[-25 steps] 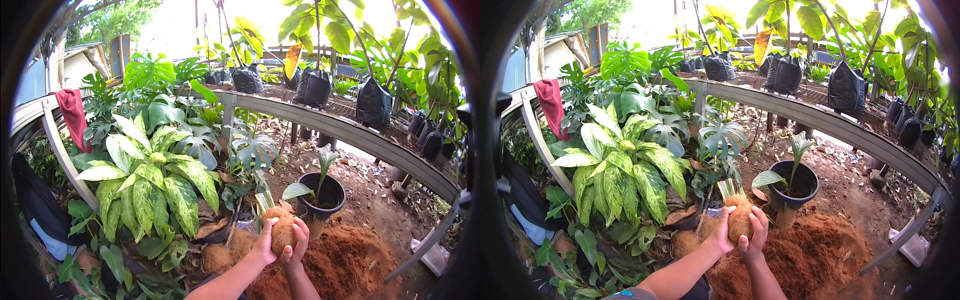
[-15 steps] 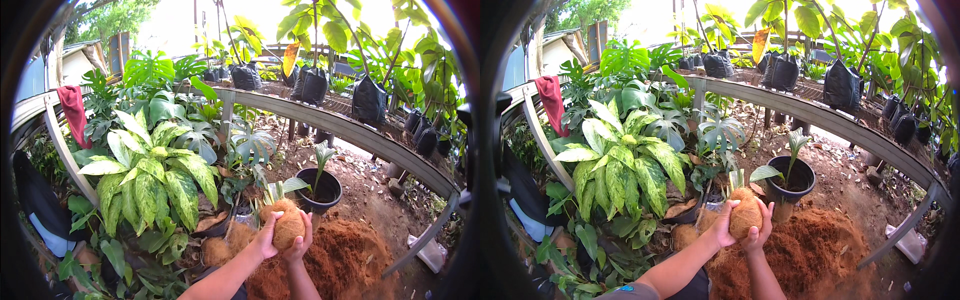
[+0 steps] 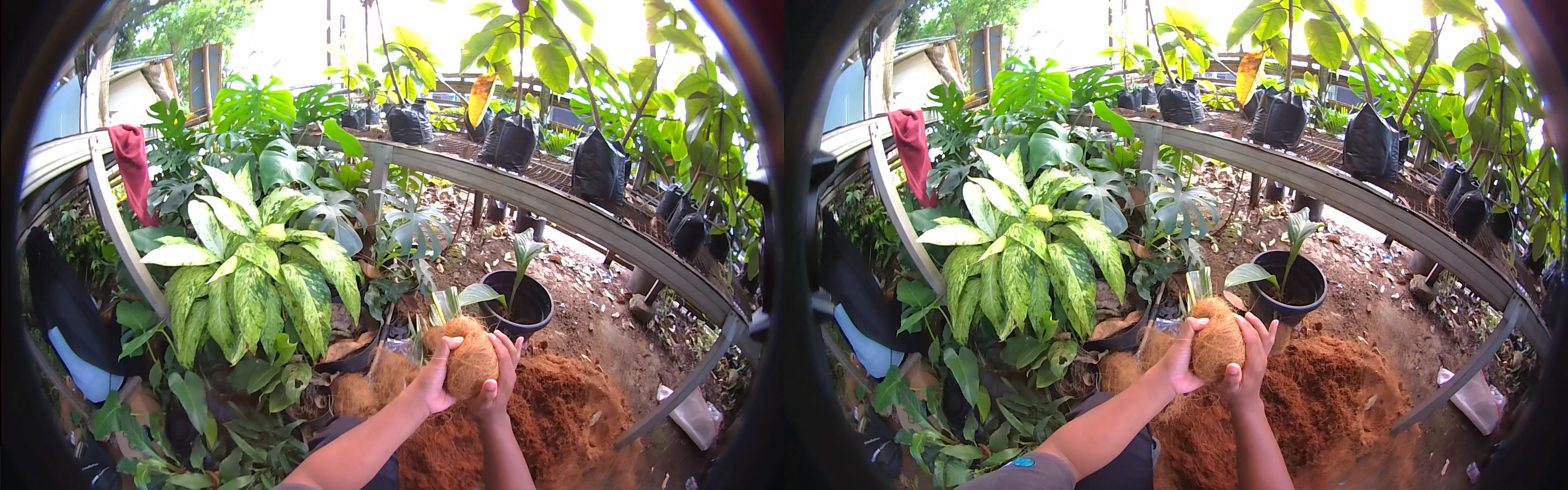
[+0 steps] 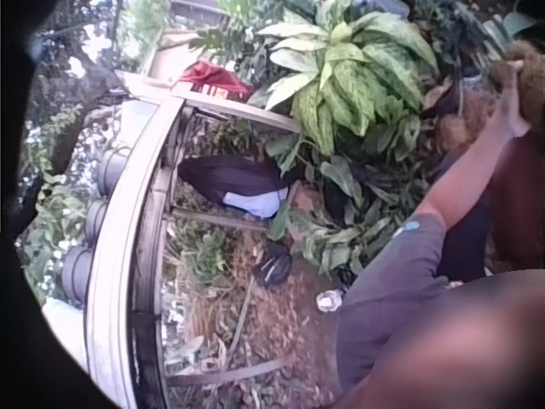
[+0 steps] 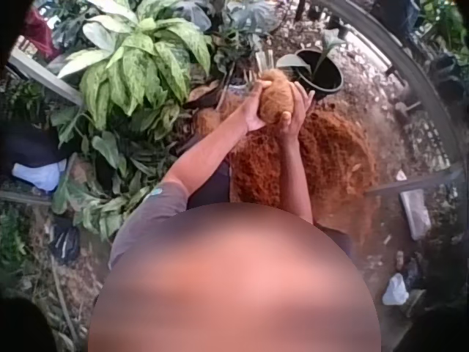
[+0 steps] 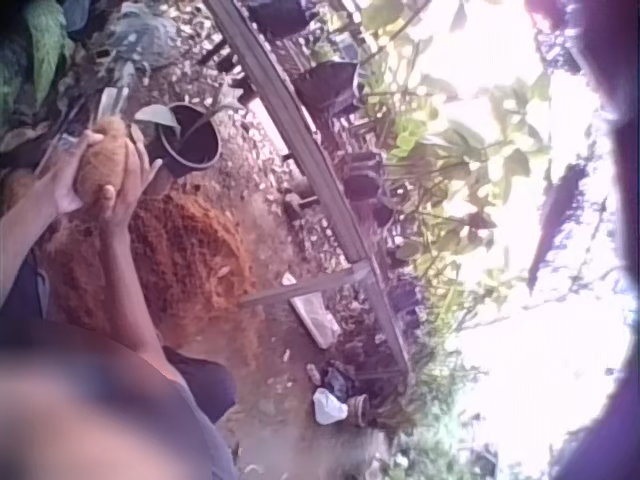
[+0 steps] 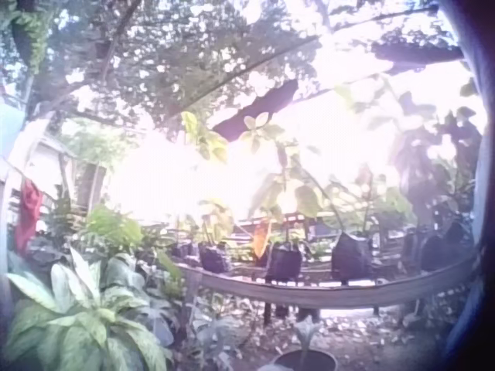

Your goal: The person wraps a small plant in coir by hand, repeatedly compressing and shaping the material around the plant's base. The person continues to adjust the coir and the plant, ensuring the wrapping is secure.

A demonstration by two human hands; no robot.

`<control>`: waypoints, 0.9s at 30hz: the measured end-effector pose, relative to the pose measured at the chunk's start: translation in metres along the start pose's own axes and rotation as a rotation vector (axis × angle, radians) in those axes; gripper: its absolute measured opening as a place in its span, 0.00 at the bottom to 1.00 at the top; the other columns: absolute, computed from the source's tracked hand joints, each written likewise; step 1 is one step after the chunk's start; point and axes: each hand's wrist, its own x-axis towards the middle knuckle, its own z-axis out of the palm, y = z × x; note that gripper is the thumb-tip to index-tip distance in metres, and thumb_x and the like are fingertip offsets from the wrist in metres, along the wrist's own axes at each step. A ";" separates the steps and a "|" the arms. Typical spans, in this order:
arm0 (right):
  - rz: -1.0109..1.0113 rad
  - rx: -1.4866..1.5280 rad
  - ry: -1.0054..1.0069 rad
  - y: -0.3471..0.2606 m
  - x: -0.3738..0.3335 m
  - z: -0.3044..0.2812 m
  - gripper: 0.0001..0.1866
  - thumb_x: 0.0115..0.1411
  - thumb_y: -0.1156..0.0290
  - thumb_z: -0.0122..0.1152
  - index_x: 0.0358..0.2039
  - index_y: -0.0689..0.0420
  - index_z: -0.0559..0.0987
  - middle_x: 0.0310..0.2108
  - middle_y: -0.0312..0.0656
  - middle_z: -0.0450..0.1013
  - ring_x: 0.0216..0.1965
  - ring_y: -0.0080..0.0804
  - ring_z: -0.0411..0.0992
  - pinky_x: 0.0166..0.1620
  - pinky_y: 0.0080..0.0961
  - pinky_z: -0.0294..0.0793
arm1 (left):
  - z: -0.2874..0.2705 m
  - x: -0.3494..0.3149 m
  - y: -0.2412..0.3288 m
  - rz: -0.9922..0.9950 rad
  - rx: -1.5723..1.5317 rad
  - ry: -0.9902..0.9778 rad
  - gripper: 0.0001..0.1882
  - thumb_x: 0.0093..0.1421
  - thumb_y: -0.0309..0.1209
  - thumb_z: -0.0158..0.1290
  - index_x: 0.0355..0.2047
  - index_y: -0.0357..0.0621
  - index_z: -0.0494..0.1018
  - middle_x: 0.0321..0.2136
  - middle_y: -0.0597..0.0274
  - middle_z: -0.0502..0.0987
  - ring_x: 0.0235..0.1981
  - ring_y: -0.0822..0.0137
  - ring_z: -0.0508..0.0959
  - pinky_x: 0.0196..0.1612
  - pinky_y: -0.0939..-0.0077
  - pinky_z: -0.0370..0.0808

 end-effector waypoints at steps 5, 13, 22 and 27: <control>0.095 0.086 -0.067 -0.001 -0.008 -0.002 0.47 0.71 0.33 0.29 0.58 0.69 0.73 0.55 0.57 0.73 0.63 0.54 0.67 0.73 0.51 0.48 | 0.004 -0.004 -0.007 0.050 -0.015 0.062 0.31 0.63 0.53 0.53 0.59 0.47 0.70 0.53 0.59 0.78 0.54 0.59 0.79 0.61 0.58 0.76; -0.021 0.017 -0.074 -0.013 0.017 -0.014 0.43 0.75 0.39 0.33 0.68 0.70 0.63 0.65 0.61 0.64 0.67 0.55 0.63 0.69 0.46 0.58 | 0.001 -0.003 0.000 0.390 0.155 0.284 0.29 0.62 0.45 0.58 0.59 0.47 0.68 0.50 0.58 0.76 0.51 0.61 0.78 0.57 0.58 0.77; 0.347 0.402 -0.440 -0.008 0.036 -0.044 0.37 0.75 0.47 0.43 0.68 0.69 0.64 0.65 0.55 0.67 0.66 0.42 0.66 0.68 0.37 0.62 | 0.016 0.003 -0.026 0.224 0.360 0.051 0.27 0.62 0.43 0.58 0.54 0.37 0.68 0.43 0.57 0.76 0.42 0.66 0.80 0.47 0.68 0.81; 0.590 0.622 -0.303 0.000 0.007 -0.043 0.36 0.75 0.46 0.41 0.64 0.69 0.68 0.57 0.49 0.73 0.58 0.35 0.71 0.63 0.32 0.67 | 0.009 0.012 -0.043 0.226 0.385 0.007 0.25 0.63 0.42 0.57 0.55 0.41 0.69 0.47 0.62 0.76 0.47 0.69 0.77 0.53 0.68 0.75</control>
